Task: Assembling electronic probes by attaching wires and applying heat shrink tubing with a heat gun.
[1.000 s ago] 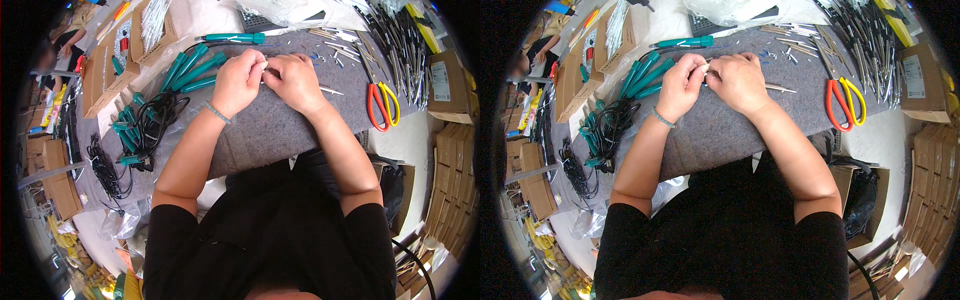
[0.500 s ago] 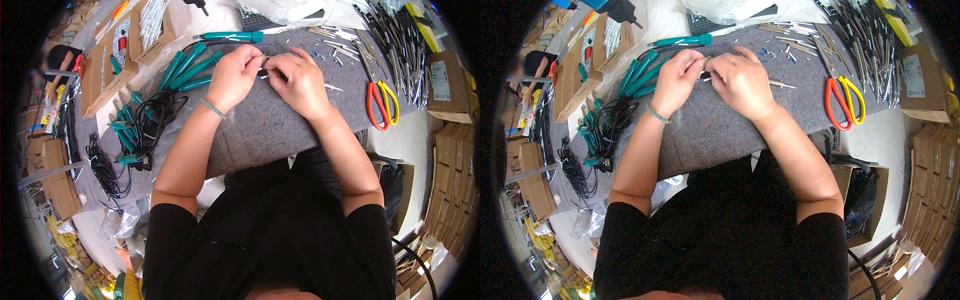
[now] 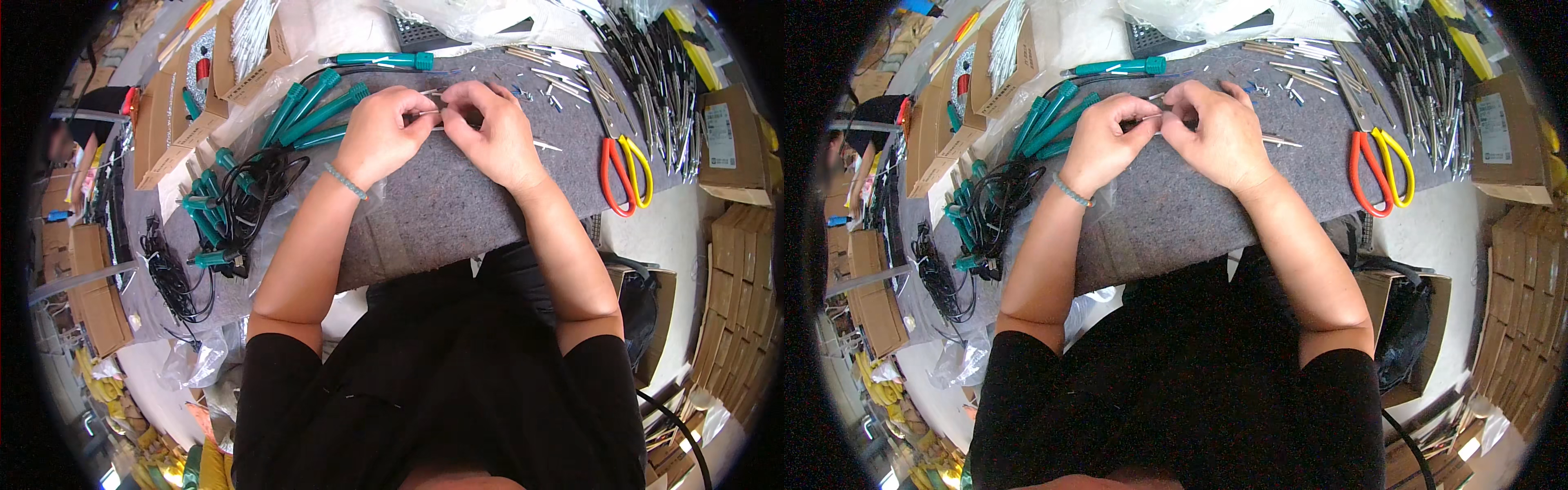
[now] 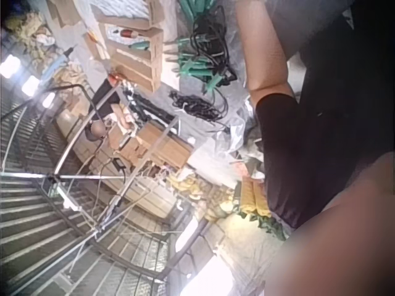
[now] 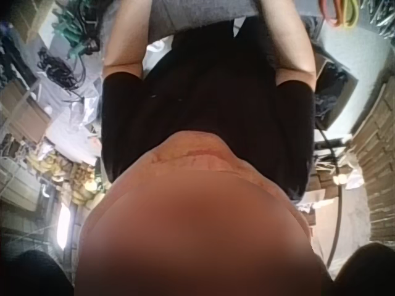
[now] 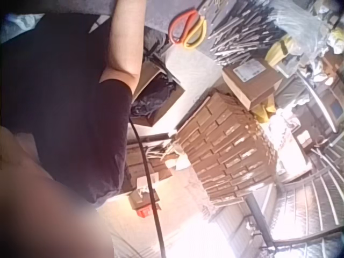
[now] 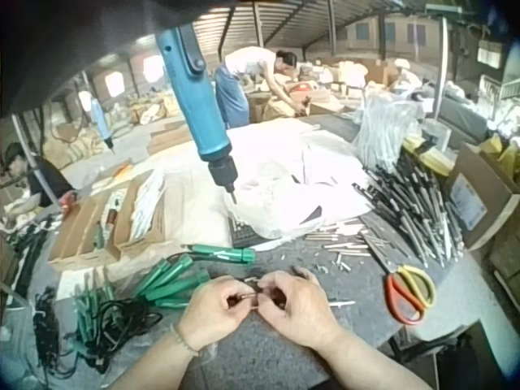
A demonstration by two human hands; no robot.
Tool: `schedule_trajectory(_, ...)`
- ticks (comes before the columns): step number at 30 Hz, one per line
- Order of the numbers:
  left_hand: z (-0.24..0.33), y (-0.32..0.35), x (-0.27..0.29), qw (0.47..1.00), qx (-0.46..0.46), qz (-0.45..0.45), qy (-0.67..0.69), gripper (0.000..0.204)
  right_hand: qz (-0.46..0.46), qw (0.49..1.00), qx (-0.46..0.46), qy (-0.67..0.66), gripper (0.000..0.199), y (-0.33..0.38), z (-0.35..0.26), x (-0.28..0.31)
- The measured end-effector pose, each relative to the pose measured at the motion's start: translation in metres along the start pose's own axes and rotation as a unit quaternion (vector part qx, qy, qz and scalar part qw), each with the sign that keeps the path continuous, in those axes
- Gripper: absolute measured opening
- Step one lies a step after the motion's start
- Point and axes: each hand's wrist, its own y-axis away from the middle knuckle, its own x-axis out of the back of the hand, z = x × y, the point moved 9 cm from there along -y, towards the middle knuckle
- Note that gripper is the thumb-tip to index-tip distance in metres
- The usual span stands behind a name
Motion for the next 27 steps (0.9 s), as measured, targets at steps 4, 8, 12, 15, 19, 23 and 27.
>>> schedule_trajectory(4,0.006,-0.003,0.002,0.998,-0.045,0.023,-0.035,0.011,0.012,1.000,0.017,-0.006,0.016,-0.006,0.000,-0.006)
schedule_trajectory(8,0.007,-0.004,0.003,0.999,-0.037,0.014,0.001,0.009,0.082,0.993,0.085,0.019,0.014,-0.004,-0.013,0.004)
schedule_trajectory(12,0.011,0.000,0.002,0.998,-0.054,0.015,0.033,0.004,0.079,0.985,0.056,0.140,0.013,-0.001,-0.010,0.008)
schedule_trajectory(15,0.017,0.002,0.003,0.995,-0.097,0.028,0.021,0.005,0.079,0.990,0.001,0.117,0.013,-0.001,-0.004,0.010)
schedule_trajectory(19,0.017,0.001,0.003,0.995,-0.098,0.014,0.017,0.006,0.060,0.994,-0.054,0.074,0.014,0.001,0.010,0.011)
schedule_trajectory(23,0.018,-0.001,0.001,0.995,-0.096,0.011,-0.031,0.009,0.052,0.993,-0.063,0.089,0.015,0.002,0.013,0.012)
schedule_trajectory(27,0.019,-0.001,0.002,0.993,-0.109,0.010,-0.031,0.009,0.114,0.991,-0.064,0.035,0.015,0.004,0.010,0.021)
